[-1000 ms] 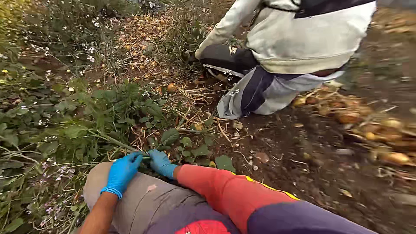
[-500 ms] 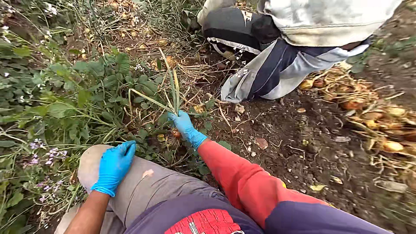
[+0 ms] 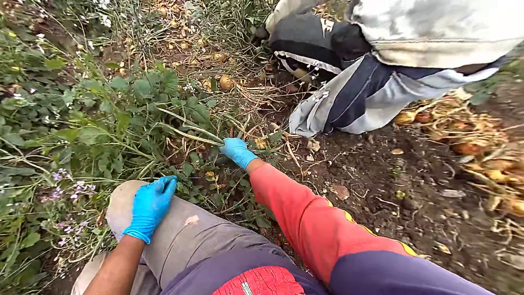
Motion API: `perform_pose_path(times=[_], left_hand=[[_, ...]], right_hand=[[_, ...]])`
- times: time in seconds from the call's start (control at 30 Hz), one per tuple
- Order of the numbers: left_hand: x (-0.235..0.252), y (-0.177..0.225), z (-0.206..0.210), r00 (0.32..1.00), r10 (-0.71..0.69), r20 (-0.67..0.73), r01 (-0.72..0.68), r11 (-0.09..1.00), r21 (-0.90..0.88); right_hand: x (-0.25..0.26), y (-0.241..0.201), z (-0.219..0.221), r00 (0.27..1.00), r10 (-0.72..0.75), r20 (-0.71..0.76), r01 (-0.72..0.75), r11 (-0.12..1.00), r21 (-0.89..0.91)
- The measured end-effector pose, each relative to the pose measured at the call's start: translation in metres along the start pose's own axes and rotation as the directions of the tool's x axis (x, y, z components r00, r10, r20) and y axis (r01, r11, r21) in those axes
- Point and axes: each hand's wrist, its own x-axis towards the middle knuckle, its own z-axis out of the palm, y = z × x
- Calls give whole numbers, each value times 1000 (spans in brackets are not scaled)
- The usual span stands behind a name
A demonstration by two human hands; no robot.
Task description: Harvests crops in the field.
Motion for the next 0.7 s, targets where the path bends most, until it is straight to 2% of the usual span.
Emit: perform_pose_path(times=[0.13, 0.23, 0.3, 0.37, 0.43, 0.47, 0.53, 0.63, 0.7], left_hand=[[0, 1, 1, 1000, 7, 3, -7, 1000, 25], [-3, -1, 1, 1000, 28, -4, -28, 999, 22], [-6, -1, -1, 999, 36, -4, -36, 999, 27], [-11, -1, -2, 999, 35, 1, -35, 999, 28], [-11, -1, -1, 999, 41, 4, -41, 999, 32], [-9, -1, 0, 999, 51, -4, -51, 998, 42], [-9, -1, 3, 998, 59, -4, -59, 997, 50], [-11, -1, 2, 998, 62, 11, -63, 995, 78], [-8, 1, -1, 999, 32, 11, -33, 996, 89]], right_hand=[[-20, 9, 12, 992, -125, 32, 127, 989, -81], [-62, 15, 30, 990, -140, 27, 142, 984, -106], [-97, 19, 41, 973, -210, 91, 222, 963, -150], [-145, 22, 63, 931, -344, 120, 354, 932, -75], [-176, 29, 81, 900, -417, 127, 409, 909, 83], [-181, 32, 85, 895, -436, 95, 421, 895, 146], [-181, 34, 80, 871, -488, -62, 491, 855, 165], [-160, 23, 54, 755, -590, -287, 608, 793, -31], [-123, 2, 35, 721, -637, -272, 620, 769, -156]])
